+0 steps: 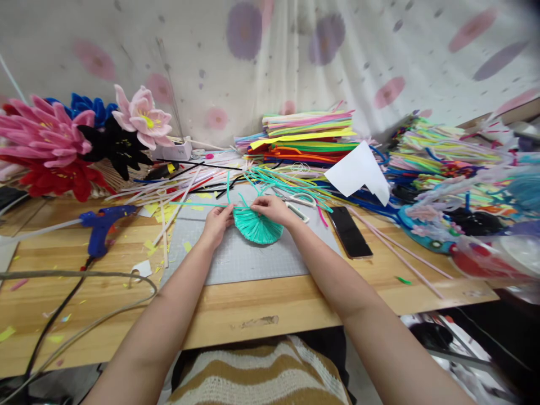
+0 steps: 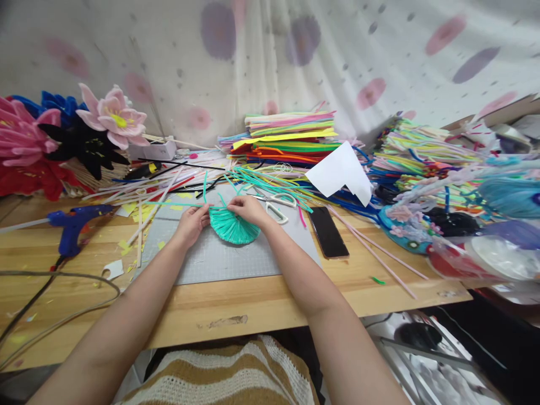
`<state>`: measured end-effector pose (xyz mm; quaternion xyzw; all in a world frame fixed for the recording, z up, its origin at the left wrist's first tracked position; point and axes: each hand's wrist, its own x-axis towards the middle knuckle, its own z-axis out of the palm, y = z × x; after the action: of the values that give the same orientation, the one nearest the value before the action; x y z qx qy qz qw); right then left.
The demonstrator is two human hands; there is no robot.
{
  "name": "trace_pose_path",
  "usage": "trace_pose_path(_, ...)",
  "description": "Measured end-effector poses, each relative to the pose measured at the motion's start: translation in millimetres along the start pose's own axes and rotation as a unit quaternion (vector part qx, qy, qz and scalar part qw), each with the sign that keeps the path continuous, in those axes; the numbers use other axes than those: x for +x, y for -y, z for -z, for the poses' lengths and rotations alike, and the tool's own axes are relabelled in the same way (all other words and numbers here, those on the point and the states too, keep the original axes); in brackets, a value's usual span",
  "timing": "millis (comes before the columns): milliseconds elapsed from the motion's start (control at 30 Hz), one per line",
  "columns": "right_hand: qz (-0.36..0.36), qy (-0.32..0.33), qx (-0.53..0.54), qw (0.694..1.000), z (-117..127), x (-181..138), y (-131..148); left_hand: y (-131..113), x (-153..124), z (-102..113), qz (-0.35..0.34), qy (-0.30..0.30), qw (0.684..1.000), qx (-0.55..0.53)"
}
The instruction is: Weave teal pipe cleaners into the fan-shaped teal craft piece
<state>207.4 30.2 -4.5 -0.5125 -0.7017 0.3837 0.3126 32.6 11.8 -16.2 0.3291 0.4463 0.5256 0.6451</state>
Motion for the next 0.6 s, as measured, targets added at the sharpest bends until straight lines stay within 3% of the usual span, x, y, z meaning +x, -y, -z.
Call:
trace_pose_path(167, -0.017, -0.034, -0.078, 0.996, -3, -1, 5, -1, 0, 0, 0.014, -0.028, 0.999, 0.009)
trace_pose_path(333, -0.032, -0.024, -0.175, 0.984, -6, -4, 12, -6, -5, -5, 0.017, -0.033, 0.999, -0.016)
trace_pose_path(400, -0.002, -0.047, -0.258, 0.965, -7, -8, 19, -6, -6, -6, 0.008, -0.033, 0.999, -0.023)
trace_pose_path(500, 0.097, -0.111, -0.365, 0.919, -8, -12, 35, -5, -5, -7, 0.000, -0.029, 0.999, -0.018)
trace_pose_path(600, 0.162, -0.123, -0.357, 0.912, -9, -9, 48, -4, -5, -7, -0.010, -0.019, 1.000, -0.010)
